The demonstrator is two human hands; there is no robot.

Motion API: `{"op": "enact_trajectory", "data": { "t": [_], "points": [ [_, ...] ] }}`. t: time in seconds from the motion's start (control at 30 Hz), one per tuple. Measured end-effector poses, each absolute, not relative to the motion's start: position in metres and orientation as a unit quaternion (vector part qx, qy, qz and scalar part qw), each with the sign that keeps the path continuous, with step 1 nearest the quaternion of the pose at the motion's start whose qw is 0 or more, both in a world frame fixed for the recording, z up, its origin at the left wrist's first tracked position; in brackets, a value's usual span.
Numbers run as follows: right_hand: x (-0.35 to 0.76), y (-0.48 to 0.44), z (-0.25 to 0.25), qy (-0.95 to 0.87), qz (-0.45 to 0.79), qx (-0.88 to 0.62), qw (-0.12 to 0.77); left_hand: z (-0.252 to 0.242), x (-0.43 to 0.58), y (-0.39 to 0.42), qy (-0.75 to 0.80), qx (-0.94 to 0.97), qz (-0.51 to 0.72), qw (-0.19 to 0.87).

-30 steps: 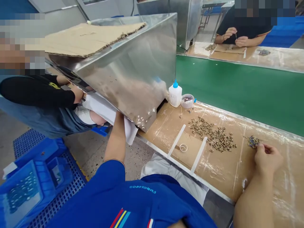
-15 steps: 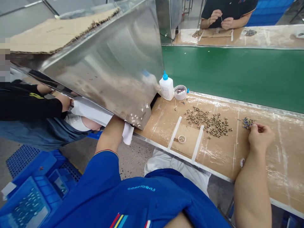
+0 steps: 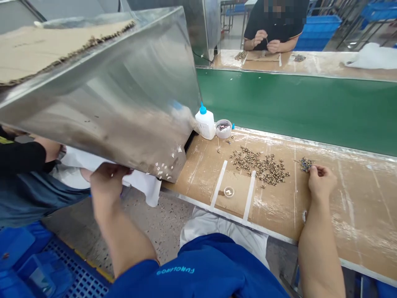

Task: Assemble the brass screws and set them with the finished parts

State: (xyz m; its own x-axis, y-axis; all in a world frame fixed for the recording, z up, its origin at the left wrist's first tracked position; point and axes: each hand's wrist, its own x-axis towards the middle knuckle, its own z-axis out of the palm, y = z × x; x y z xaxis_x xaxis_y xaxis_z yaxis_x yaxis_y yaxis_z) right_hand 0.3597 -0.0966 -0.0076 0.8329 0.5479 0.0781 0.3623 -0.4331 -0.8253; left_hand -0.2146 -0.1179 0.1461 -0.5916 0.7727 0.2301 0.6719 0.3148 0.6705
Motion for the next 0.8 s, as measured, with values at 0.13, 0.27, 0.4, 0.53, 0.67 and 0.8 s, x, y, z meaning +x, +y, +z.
{"op": "enact_trajectory", "data": {
  "t": [0.13,0.27,0.4,0.53,0.67,0.8],
  "points": [
    [0.362,-0.094,-0.015,-0.27,0.089,-0.841,0.46,0.133,-0.228,-0.159,0.711,0.507,0.31,0.376],
    [0.36,-0.094,-0.013,-0.289,0.097,-0.834,0.46,0.117,-0.168,-0.143,0.435,0.702,0.066,0.56],
    [0.356,-0.096,-0.01,-0.305,0.089,-0.834,0.451,0.084,-0.081,-0.069,0.457,0.762,0.071,0.453],
    [0.353,-0.097,-0.008,-0.3,0.08,-0.844,0.438,0.05,-0.043,-0.002,0.65,0.71,0.122,0.242],
    [0.355,-0.095,-0.008,-0.294,0.087,-0.848,0.432,0.036,-0.048,0.029,0.714,0.669,0.117,0.168],
    [0.355,-0.092,-0.009,-0.273,0.08,-0.858,0.427,0.034,-0.061,0.045,0.735,0.642,0.099,0.194]
  ]
}}
